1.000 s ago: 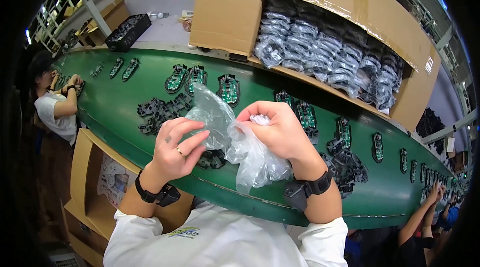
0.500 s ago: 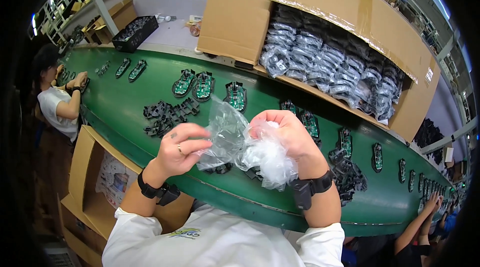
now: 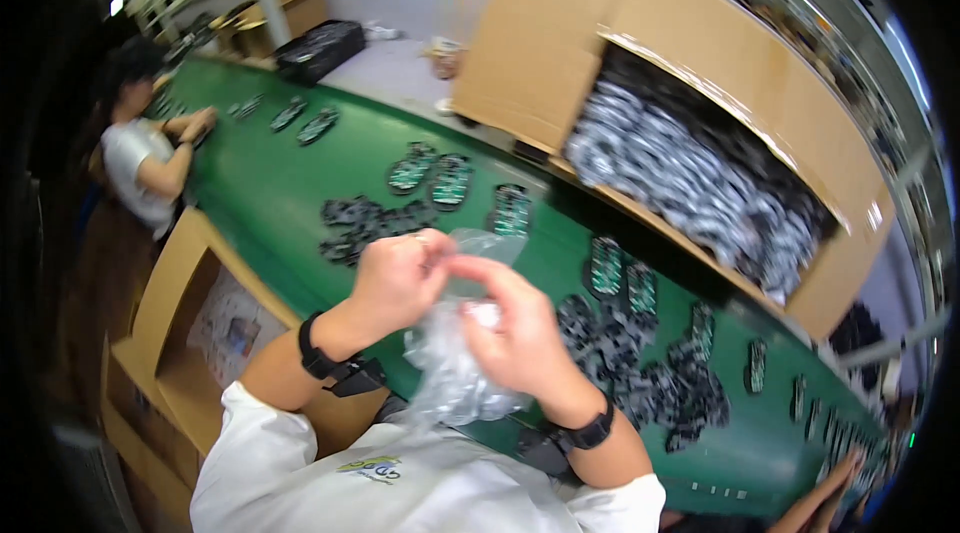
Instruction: Manually assemble and package computer mice on a production line.
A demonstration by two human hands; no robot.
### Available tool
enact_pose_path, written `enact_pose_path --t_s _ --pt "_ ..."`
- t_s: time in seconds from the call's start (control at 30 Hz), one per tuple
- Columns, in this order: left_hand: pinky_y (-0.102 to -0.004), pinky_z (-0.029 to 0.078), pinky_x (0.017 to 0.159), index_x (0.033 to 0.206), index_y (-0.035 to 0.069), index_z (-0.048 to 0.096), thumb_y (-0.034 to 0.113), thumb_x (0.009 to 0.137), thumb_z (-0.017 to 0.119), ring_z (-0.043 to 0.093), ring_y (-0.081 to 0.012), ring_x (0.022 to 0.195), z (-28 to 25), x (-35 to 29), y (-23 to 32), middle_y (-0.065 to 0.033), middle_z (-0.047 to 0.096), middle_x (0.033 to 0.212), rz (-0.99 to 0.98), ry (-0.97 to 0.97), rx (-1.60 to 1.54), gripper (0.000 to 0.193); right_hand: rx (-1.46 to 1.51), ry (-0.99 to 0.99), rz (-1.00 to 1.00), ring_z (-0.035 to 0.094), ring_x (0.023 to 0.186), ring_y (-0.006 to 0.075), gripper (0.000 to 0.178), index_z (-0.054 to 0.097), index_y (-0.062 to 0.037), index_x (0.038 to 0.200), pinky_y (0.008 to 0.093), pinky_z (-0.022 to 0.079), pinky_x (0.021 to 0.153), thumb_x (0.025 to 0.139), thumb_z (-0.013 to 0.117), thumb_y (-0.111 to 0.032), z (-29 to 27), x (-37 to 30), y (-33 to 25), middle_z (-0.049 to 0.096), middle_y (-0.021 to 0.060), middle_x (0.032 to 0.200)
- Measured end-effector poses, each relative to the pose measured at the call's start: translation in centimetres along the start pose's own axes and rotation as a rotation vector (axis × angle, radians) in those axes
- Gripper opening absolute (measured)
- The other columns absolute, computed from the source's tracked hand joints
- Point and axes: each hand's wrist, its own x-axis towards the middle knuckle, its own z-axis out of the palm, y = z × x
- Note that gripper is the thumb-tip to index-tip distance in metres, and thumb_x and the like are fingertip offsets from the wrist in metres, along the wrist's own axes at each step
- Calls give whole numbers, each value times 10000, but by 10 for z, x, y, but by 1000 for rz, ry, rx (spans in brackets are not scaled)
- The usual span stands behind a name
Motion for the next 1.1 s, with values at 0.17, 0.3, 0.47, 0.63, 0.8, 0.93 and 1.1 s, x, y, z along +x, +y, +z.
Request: enact_pose_path --t_s 0.17,0.3,0.47,0.63,0.8,0.93,1.1 --pt "-428 583 617 918 66 735 155 840 684 721 -323 675 -8 -5 20 -143 711 731 6 126 -82 128 -222 -229 18 704 1017 412 356 663 39 1173 399 548 892 820 618 12 -12 7 2 707 254 1076" --pt "-429 574 591 896 63 730 186 850 686 709 -324 628 -14 -30 46 -135 691 669 -10 175 -61 138 -365 -385 -64 623 721 449 116 606 42 842 436 495 637 732 605 8 -6 11 13 644 241 773" --pt "-462 544 546 901 58 675 183 866 662 690 -345 592 -33 -73 54 -148 671 637 -291 302 170 130 194 -517 58 623 684 184 233 713 56 979 318 476 637 846 692 -135 -5 -6 -12 700 132 780" --pt "-513 535 611 883 56 661 117 846 650 688 -398 651 -18 -113 66 -182 677 671 -447 476 -28 72 113 -534 228 558 733 69 623 554 66 1439 221 426 667 944 710 -280 27 -32 -42 632 12 833" --pt "-503 539 619 916 69 687 100 852 639 694 -382 663 -6 -144 79 -177 678 681 -536 598 -85 86 74 -579 234 571 753 84 594 555 70 1434 233 446 687 932 702 -212 30 -51 -30 626 13 838" --pt "-446 521 523 863 43 677 153 845 642 679 -333 569 -7 -155 93 -155 638 596 -181 490 68 117 -73 -738 -57 667 856 157 529 553 49 1429 275 517 742 941 635 -138 26 -53 1 699 76 978" --pt "-435 512 538 833 23 620 142 860 636 654 -344 575 8 -183 94 -160 611 616 -136 347 5 123 -60 -741 512 623 1048 256 619 500 38 1446 370 486 923 935 663 -273 -8 -61 23 662 143 1172"
